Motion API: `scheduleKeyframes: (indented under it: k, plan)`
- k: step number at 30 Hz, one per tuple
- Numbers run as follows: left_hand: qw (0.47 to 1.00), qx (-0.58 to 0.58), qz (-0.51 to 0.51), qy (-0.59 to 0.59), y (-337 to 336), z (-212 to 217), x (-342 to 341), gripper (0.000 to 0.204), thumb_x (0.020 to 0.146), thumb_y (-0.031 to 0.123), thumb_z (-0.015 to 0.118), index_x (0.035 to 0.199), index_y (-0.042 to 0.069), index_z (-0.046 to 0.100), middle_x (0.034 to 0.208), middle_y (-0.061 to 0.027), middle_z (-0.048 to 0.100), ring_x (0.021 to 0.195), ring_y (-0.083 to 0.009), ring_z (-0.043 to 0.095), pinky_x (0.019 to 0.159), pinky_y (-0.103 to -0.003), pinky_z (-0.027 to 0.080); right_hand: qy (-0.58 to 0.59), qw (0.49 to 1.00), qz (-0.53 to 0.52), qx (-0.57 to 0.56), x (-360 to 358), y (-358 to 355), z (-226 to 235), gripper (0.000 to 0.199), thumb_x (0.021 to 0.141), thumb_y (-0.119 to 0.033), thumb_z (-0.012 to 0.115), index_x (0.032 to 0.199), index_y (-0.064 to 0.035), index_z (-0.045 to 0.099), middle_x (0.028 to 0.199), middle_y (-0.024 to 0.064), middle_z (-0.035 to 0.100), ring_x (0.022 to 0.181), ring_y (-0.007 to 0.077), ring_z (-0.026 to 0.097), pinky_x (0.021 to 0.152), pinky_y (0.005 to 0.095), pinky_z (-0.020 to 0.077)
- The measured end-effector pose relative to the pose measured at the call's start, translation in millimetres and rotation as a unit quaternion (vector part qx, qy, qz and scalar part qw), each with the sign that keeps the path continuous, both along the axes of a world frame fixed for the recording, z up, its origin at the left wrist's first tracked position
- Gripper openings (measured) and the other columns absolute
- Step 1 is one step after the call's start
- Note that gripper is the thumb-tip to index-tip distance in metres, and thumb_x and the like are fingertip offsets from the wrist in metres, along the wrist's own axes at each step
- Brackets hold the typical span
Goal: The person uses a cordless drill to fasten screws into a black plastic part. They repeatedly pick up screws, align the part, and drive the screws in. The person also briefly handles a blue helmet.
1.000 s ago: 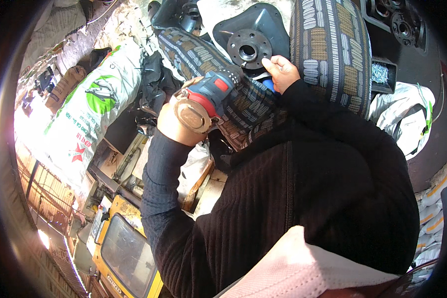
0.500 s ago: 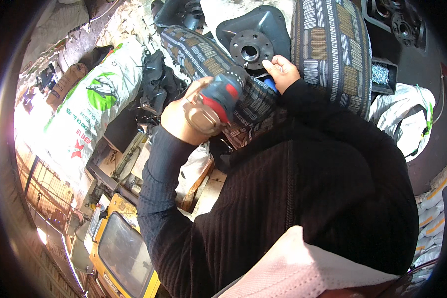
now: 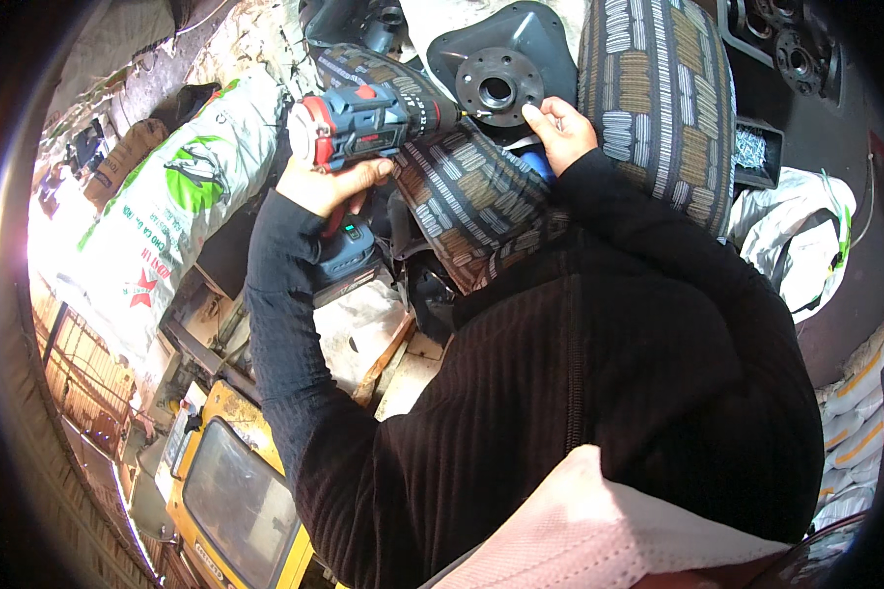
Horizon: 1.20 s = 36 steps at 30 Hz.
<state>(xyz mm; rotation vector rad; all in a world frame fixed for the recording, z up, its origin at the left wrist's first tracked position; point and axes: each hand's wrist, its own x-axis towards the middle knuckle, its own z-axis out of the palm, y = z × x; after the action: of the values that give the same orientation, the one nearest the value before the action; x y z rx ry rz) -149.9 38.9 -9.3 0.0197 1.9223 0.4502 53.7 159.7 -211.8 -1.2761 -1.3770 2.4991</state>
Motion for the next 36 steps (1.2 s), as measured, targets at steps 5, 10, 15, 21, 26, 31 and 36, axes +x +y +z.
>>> scheduleKeyframes:
  k: [5,10,15,21,26,31,36]
  plan:
    - [0.834,0.039,-0.492,0.246,-11,-12,25,0.035,0.069,0.011,0.069,0.103,0.009,0.060,0.097,-0.0094,0.062,0.089,-0.0253,0.061,0.080,-0.036,0.048,-0.033,0.999,0.017,0.026,-3,3,3,0.025,0.087,-0.023,0.060,0.081,-0.0007,0.053,0.063,-0.0026,0.047,0.059,0.0044,0.040,0.053,0.0220,0.0345]
    - [0.928,0.085,-0.328,0.155,-13,-12,27,0.035,0.070,0.015,0.068,0.104,0.010,0.059,0.096,-0.0099,0.062,0.088,-0.0282,0.060,0.078,-0.038,0.047,-0.045,0.998,-0.008,0.044,-4,0,3,0.025,0.087,-0.023,0.061,0.088,0.0018,0.055,0.069,0.0005,0.053,0.063,0.0063,0.046,0.058,0.0224,0.0395]
    - [0.819,0.073,-0.502,0.269,-11,-2,36,0.037,0.072,0.020,0.068,0.105,0.007,0.059,0.100,-0.0111,0.063,0.089,-0.0274,0.061,0.079,-0.035,0.049,-0.038,0.998,0.033,0.034,-1,7,5,0.023,0.087,-0.022,0.061,0.086,0.0004,0.055,0.069,0.0006,0.054,0.063,0.0062,0.047,0.058,0.0225,0.0400]
    - [0.870,0.185,-0.371,0.269,-25,-7,51,0.037,0.070,0.015,0.067,0.105,0.010,0.058,0.101,-0.0097,0.061,0.092,-0.0290,0.059,0.080,-0.038,0.047,-0.012,0.999,0.028,0.011,-3,8,2,0.020,0.086,-0.019,0.062,0.081,-0.0027,0.051,0.061,-0.0040,0.045,0.057,0.0035,0.038,0.051,0.0215,0.0334]
    - [0.855,0.178,-0.374,0.313,-41,-11,55,0.029,0.070,0.021,0.073,0.096,0.011,0.064,0.096,-0.0083,0.063,0.088,-0.0278,0.060,0.076,-0.039,0.047,0.004,0.998,0.044,0.034,-1,3,-6,0.021,0.086,-0.016,0.063,0.076,-0.0078,0.046,0.059,-0.0085,0.035,0.054,0.0009,0.029,0.048,0.0192,0.0241]
    - [0.846,0.218,-0.349,0.340,-54,5,58,0.029,0.068,0.019,0.074,0.095,0.011,0.064,0.093,-0.0080,0.063,0.084,-0.0282,0.061,0.074,-0.039,0.048,0.007,0.994,0.071,0.079,2,-1,-13,0.023,0.085,-0.019,0.064,0.074,-0.0081,0.047,0.060,-0.0085,0.036,0.054,0.0015,0.030,0.049,0.0194,0.0262]
    - [0.768,0.244,-0.421,0.417,-52,-2,55,0.027,0.064,0.013,0.069,0.090,0.013,0.063,0.083,-0.0050,0.060,0.072,-0.0257,0.060,0.062,-0.036,0.048,-0.007,0.992,0.076,0.105,-1,-8,-22,0.025,0.080,-0.022,0.068,0.073,-0.0040,0.053,0.055,-0.0064,0.038,0.051,0.0036,0.031,0.046,0.0230,0.0297]
